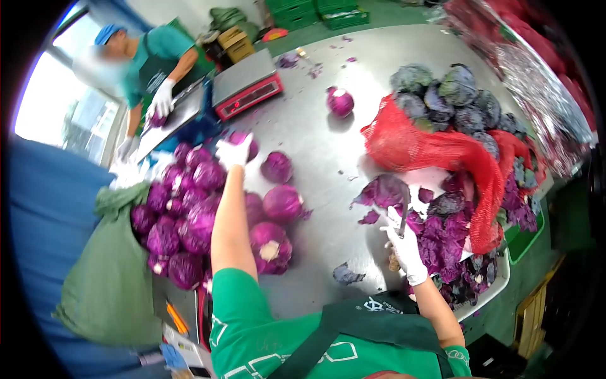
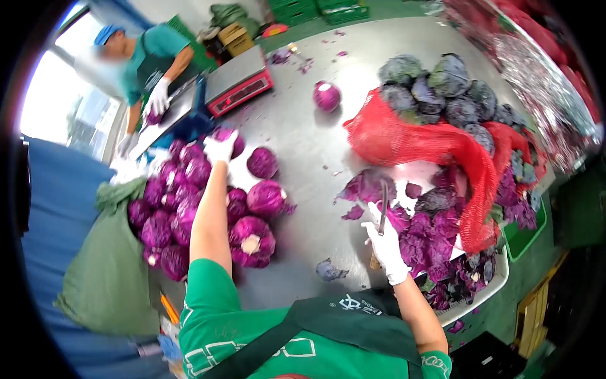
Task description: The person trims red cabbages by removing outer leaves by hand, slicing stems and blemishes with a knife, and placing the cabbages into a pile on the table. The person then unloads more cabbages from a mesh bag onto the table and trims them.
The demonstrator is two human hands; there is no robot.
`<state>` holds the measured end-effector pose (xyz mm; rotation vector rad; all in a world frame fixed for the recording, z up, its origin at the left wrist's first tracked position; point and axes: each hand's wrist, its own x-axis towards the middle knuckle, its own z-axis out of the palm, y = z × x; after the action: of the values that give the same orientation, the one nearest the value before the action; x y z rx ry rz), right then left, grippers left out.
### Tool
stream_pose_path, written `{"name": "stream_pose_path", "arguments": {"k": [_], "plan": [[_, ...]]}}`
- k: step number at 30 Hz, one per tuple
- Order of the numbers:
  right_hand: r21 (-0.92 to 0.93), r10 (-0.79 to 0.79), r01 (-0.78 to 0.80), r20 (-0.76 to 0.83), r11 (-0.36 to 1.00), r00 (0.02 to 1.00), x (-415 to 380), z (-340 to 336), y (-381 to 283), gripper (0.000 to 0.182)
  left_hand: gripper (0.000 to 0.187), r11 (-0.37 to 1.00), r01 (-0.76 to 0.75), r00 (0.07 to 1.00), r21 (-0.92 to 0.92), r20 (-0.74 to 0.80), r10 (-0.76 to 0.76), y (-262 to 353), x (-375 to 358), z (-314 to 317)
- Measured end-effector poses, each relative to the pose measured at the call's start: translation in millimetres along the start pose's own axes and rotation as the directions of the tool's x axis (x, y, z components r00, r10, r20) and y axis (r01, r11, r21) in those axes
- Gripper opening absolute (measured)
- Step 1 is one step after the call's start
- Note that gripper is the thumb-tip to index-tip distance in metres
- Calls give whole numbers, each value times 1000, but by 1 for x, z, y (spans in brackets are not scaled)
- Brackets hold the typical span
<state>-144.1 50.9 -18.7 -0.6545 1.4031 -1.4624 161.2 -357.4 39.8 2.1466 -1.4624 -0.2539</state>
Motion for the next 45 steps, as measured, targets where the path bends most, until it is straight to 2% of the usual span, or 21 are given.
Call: {"name": "stream_pose_path", "arguments": {"k": [6, 8, 10, 12, 15, 17, 18, 20, 23, 26, 28, 29, 30, 32, 34, 35, 38, 40, 41, 42, 45], "plan": [[114, 122, -99, -220, 989, 968, -5, -64, 41, 63, 116, 957, 122, 982, 263, 108, -154, -56, 19, 23], [-54, 56, -76, -302, 996, 952, -15, -94, 55, 64, 107, 934, 196, 950, 298, 180, -256, -40, 19, 8], [-149, -21, -43, -403, 988, 915, -28, -133, 64, 65, 95, 838, 41, 992, 545, 78, -99, 12, 0, -3], [-186, -135, 42, -521, 982, 843, -44, -169, 61, 64, 85, 869, -215, 976, 446, 132, 174, 59, -3, 7], [-480, -338, -62, -698, 875, 631, -65, -198, 50, 62, 76, 632, -769, 635, 94, 227, 739, 101, 4, 81], [-710, -467, -198, -620, 675, 630, -90, -215, 61, 62, 72, 380, -923, 379, 64, 329, 865, 156, -46, 95], [-630, -433, -126, -652, 767, 623, -94, -209, 61, 61, 71, 229, -970, 241, 78, 397, 886, 171, -63, 103], [-821, -506, -261, -530, 508, 681, -104, -178, 32, 47, 66, 4, -994, 52, 106, 458, 887, 173, -70, 141], [-829, -496, -217, -495, 516, 713, -114, -157, 9, 41, 56, 90, -960, 204, 266, 441, 874, 169, -67, 147], [-755, -465, -133, -522, 642, 715, -113, -157, -2, 41, 46, 624, -731, 674, 277, 432, 599, 172, -56, 118], [-788, -487, -15, -396, 615, 778, -88, -149, -47, 44, 48, 678, -502, 862, 537, 376, 341, 177, -38, 120], [-584, -412, 54, -501, 810, 761, -70, -139, -64, 45, 49, 616, -604, 797, 506, 410, 444, 181, -33, 121], [-673, -526, 146, -404, 725, 748, -47, -136, -81, 46, 50, 541, -695, 718, 473, 441, 538, 193, -37, 113], [-665, -645, 360, -242, 654, 725, 10, -127, -131, 44, 46, 543, -840, 515, -5, 313, 798, 237, -66, 117], [-618, -653, 412, -225, 669, 723, 72, -122, -156, 40, 40, 292, -871, 223, -396, 211, 952, 285, -123, 122], [-699, -710, 423, -171, 576, 684, 99, -117, -175, 37, 39, 317, -829, 171, -460, 332, 928, 308, -168, 107], [-904, -812, 326, -40, 278, 582, 177, -130, -142, 43, 39, 36, -766, -304, -642, 411, 859, 311, -247, 104], [-803, -413, 119, -168, 584, 895, 158, -125, -136, 44, 40, -244, -892, -413, -380, 468, 781, 289, -261, 85], [-726, -207, -23, -225, 687, 952, 140, -117, -133, 48, 38, -318, -869, -444, -380, 314, 839, 268, -257, 88], [-643, -282, 93, -198, 761, 939, 133, -119, -91, 51, 34, -349, -858, -455, -378, 242, 857, 255, -254, 75], [-304, 2, -54, -170, 951, 985, 99, -86, -36, 52, 28, -115, -938, -267, -326, 472, 840, 208, -225, 50]]}}
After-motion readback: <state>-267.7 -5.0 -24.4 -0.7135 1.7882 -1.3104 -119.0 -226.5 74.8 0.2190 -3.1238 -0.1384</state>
